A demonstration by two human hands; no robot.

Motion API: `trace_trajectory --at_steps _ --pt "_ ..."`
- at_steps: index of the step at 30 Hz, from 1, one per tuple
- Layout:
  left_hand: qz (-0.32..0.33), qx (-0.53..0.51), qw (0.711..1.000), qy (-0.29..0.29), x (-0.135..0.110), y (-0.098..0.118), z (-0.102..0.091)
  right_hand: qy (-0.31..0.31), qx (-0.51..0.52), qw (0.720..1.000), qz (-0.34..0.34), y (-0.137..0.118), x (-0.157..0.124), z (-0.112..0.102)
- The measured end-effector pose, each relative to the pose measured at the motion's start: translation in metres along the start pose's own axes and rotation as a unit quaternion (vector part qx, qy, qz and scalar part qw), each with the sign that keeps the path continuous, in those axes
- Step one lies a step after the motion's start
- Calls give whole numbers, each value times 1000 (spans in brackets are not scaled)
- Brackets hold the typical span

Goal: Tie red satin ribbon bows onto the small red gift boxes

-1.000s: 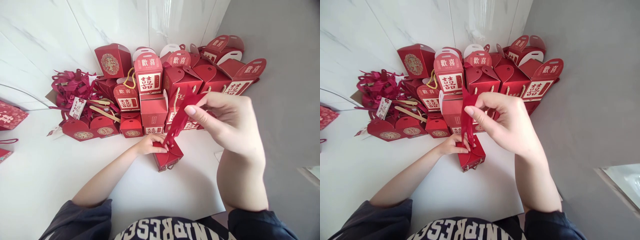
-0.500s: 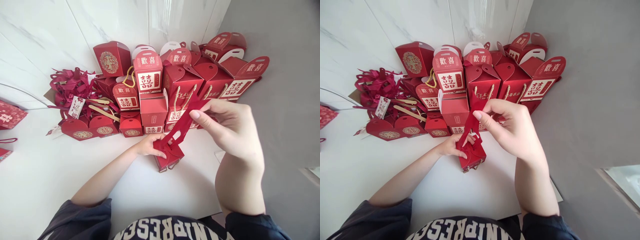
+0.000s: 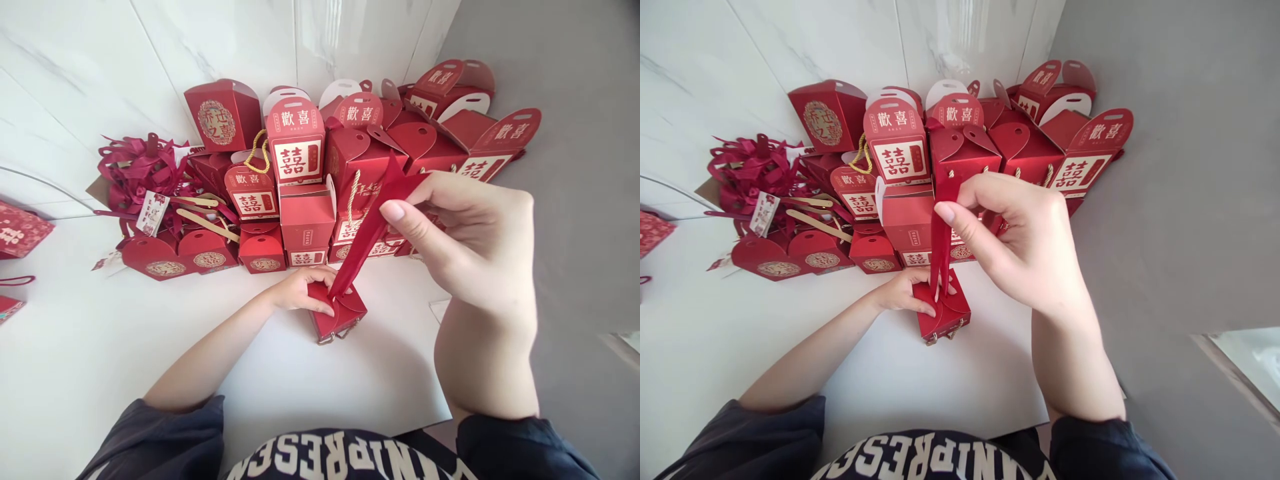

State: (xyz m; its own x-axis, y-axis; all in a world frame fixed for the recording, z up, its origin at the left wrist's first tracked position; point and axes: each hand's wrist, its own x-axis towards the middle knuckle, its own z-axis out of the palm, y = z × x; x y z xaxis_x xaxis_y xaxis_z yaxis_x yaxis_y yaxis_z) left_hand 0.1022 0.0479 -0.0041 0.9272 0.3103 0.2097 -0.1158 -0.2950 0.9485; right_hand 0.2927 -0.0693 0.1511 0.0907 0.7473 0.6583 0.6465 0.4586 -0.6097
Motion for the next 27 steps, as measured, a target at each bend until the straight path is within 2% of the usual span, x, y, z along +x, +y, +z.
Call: trace_trajectory --at_steps 4,11,16,19,23,27 --pt "0 10 1000 2 2 -4 3 -28 -15 999 -9 -4 3 2" --pt "6 23 1000 3 6 -11 0 -37 -19 999 -19 -13 1 -1" --pt "-24 23 999 27 10 -11 0 -47 -23 998 -28 -17 0 3" --pt "-8 21 999 29 14 -9 6 -55 -17 998 -29 -20 1 5" --pt "34 9 999 21 16 -7 15 -35 -14 999 -31 -19 2 7" --pt "21 -1 1000 16 15 -9 17 10 15 1000 -20 -9 4 10"
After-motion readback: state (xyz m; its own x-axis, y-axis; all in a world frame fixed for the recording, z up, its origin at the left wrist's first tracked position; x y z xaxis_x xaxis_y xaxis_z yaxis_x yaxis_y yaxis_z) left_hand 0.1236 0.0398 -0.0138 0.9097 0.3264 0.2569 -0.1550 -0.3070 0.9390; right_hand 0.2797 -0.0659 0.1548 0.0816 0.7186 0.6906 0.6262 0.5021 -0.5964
